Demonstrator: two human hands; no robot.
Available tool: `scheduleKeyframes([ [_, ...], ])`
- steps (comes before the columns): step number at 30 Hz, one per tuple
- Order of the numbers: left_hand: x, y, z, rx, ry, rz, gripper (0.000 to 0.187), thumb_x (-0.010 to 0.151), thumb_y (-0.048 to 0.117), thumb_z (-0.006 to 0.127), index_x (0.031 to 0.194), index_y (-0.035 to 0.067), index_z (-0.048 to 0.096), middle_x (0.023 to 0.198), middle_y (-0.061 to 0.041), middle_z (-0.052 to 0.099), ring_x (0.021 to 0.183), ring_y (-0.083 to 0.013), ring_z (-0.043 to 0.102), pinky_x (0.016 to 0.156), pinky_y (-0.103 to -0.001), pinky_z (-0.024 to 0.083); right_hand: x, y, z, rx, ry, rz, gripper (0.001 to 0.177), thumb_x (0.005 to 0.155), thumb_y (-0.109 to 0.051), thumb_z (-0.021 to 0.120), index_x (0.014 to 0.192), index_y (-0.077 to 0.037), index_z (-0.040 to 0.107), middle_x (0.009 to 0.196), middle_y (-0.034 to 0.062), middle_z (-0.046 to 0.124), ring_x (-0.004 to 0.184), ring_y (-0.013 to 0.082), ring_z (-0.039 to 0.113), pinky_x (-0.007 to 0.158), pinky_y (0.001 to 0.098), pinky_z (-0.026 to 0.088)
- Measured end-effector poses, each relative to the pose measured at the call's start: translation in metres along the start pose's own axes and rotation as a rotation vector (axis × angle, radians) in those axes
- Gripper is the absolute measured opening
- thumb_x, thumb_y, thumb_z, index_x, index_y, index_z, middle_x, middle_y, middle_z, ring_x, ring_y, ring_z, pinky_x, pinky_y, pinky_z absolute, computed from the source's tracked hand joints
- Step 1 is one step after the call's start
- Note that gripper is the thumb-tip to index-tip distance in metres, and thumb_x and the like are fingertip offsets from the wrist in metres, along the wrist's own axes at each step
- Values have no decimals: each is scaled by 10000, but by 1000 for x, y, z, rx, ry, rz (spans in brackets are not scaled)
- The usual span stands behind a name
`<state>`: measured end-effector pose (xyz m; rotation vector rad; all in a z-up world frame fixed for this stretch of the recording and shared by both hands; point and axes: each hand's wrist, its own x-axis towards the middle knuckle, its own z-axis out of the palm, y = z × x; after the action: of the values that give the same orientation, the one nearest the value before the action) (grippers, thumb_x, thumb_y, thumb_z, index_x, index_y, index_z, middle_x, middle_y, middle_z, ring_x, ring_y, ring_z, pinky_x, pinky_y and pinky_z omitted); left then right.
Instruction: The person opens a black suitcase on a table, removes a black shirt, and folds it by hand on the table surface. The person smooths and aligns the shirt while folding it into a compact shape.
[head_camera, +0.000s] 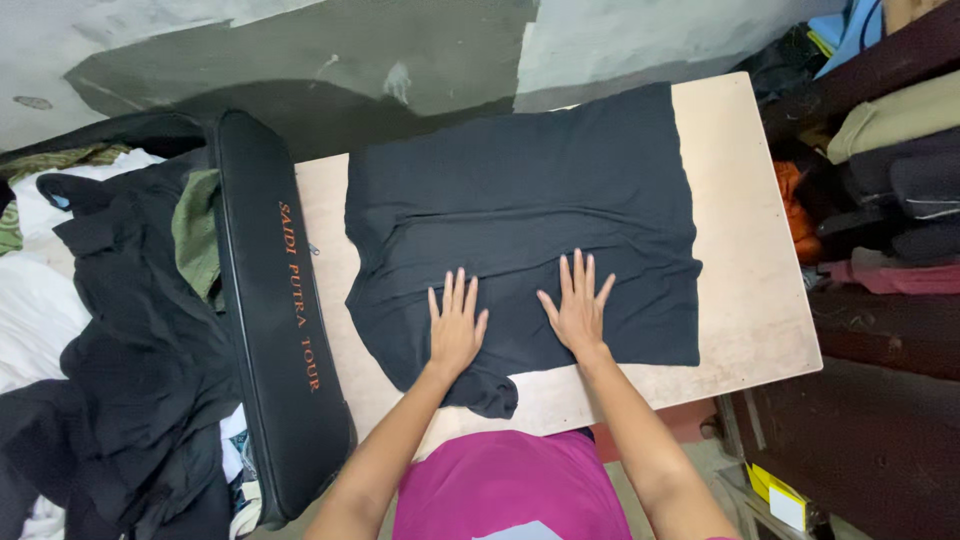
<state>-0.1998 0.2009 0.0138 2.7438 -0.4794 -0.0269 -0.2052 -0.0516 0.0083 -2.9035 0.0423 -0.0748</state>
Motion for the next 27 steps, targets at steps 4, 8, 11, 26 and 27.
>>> scheduleKeyframes([
  [4, -39, 8, -4, -58, -10, -3, 674, 976, 398, 581, 1532, 50, 425, 1633, -235, 297, 1523, -410, 238, 1205, -614, 199, -49, 10, -3, 30, -32, 57, 828, 952, -516, 606, 1574, -31, 351, 1673, 207, 238, 1556, 411, 167, 1174, 732, 78],
  [8, -57, 16, -8, 10, -71, 9, 684, 964, 398, 586, 1527, 48, 419, 1620, -226, 303, 1510, -408, 246, 1193, -616, 191, -81, 10, -1, 133, -66, 86, 818, 950, -508, 602, 1565, -29, 355, 1665, 201, 235, 1556, 404, 149, 1196, 698, 62],
  [11, -54, 23, -3, 84, -86, -7, 673, 960, 395, 580, 1517, 54, 420, 1617, -200, 312, 1512, -391, 254, 1192, -630, 180, -85, 25, 1, 240, -19, 114, 792, 964, -479, 596, 1569, -24, 359, 1676, 200, 238, 1569, 406, 138, 1216, 673, 61],
  [26, 67, 53, 6, 67, -148, -229, 641, 1017, 414, 489, 1579, 135, 357, 1680, -79, 251, 1552, -371, 146, 1135, -769, 104, -67, 147, -37, 102, 20, 180, 784, 966, -528, 569, 1573, -63, 395, 1676, 153, 284, 1553, 399, 182, 1198, 694, 61],
  [27, 67, 55, 7, 63, -146, -236, 641, 1018, 409, 489, 1578, 123, 362, 1680, -89, 256, 1556, -378, 148, 1151, -753, 109, -65, 148, -35, 111, 52, 179, 781, 968, -525, 572, 1567, -51, 406, 1671, 164, 299, 1550, 404, 186, 1197, 697, 62],
])
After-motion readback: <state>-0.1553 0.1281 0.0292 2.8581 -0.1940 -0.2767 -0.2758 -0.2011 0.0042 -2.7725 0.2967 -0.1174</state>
